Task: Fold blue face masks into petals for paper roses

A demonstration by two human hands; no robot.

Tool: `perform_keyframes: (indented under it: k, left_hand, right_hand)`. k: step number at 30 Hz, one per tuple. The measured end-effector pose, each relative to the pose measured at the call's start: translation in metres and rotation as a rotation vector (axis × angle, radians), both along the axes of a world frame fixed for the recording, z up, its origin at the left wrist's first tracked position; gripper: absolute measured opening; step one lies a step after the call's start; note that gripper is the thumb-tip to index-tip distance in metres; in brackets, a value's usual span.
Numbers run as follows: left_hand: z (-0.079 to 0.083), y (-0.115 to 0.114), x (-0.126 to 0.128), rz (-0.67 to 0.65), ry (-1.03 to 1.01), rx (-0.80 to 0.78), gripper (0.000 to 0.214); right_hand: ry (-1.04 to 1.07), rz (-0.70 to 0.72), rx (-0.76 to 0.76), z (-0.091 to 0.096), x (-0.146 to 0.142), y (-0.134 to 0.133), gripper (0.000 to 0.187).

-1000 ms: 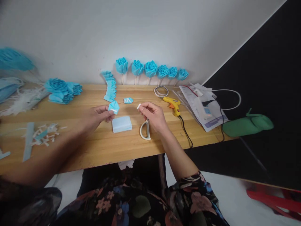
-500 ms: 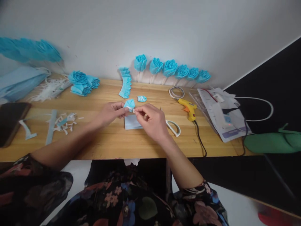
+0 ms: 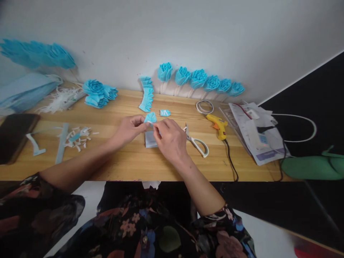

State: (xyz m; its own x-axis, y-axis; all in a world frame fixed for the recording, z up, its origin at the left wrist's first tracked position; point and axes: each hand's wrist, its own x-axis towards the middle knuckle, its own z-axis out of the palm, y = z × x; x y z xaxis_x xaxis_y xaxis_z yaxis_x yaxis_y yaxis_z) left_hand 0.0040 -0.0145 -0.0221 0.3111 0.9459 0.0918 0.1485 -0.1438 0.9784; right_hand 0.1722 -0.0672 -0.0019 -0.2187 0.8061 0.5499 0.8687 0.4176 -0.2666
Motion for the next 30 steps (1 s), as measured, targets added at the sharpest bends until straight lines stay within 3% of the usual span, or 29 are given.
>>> perform_keyframes:
  k: [8, 15, 18, 21, 26, 30]
  left_hand:
    - [-0.002, 0.002, 0.001, -0.031, -0.047, -0.045, 0.024]
    - [-0.002, 0.004, -0.001, -0.084, -0.112, -0.167, 0.020]
    - [0.000, 0.005, -0.002, -0.076, -0.172, -0.210, 0.022]
    - [0.002, 0.004, -0.002, -0.074, -0.219, -0.221, 0.023]
    - [0.001, 0.003, -0.003, -0.071, -0.238, -0.239, 0.024]
    - [-0.002, 0.005, -0.003, -0.078, -0.231, -0.231, 0.025]
  right_hand:
    - [-0.097, -0.035, 0.078, -0.002, -0.005, 0.001, 0.022]
    - [-0.048, -0.002, -0.009, 0.001, -0.008, 0.001, 0.022]
    - [0.097, 0.064, -0.057, 0.007, -0.002, 0.000, 0.021]
    - [0.304, 0.043, -0.112, 0.011, 0.006, 0.001, 0.022]
    - [0.758, 0.066, -0.331, 0.006, 0.012, 0.005, 0.021]
    - [0.951, 0.078, -0.370, 0.002, 0.011, 0.006, 0.014]
